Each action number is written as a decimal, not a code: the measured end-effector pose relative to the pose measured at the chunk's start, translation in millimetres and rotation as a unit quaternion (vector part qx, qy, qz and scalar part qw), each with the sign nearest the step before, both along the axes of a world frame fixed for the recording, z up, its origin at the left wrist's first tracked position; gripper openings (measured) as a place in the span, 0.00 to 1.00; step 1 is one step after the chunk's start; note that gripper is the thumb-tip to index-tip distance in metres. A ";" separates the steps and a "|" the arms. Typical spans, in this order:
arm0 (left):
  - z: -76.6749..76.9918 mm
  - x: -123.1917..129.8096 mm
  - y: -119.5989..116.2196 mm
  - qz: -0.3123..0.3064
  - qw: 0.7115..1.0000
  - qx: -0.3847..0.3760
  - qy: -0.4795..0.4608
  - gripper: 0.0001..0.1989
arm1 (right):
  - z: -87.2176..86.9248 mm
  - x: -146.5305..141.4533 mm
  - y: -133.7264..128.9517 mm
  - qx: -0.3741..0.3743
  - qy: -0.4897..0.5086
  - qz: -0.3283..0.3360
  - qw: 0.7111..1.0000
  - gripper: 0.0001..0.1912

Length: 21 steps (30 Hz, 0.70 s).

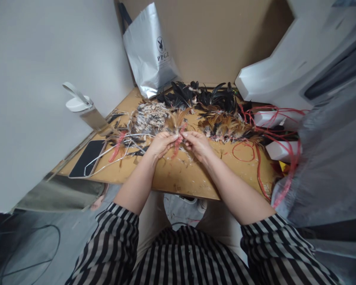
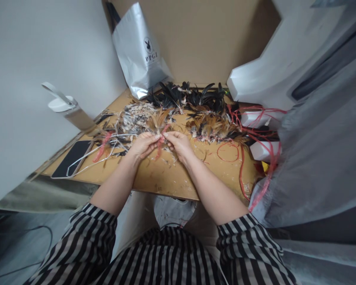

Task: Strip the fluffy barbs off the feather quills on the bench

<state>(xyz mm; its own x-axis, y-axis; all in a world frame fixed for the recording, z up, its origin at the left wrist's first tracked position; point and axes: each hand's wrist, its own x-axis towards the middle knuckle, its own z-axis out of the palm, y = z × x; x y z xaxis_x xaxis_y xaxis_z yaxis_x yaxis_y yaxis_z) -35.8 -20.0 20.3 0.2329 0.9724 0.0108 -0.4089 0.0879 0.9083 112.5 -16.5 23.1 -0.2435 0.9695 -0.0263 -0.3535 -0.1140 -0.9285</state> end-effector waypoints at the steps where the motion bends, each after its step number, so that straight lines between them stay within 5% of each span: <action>1: -0.2 0.3 -0.2 0.001 1.000 0.000 0.005 0.10 | -0.3 -0.3 0.0 -0.002 0.002 0.002 1.000 0.16; 21: -0.8 -1.7 1.2 0.013 1.000 -0.009 -0.013 0.08 | -2.9 0.6 2.3 -0.016 0.015 0.005 1.000 0.13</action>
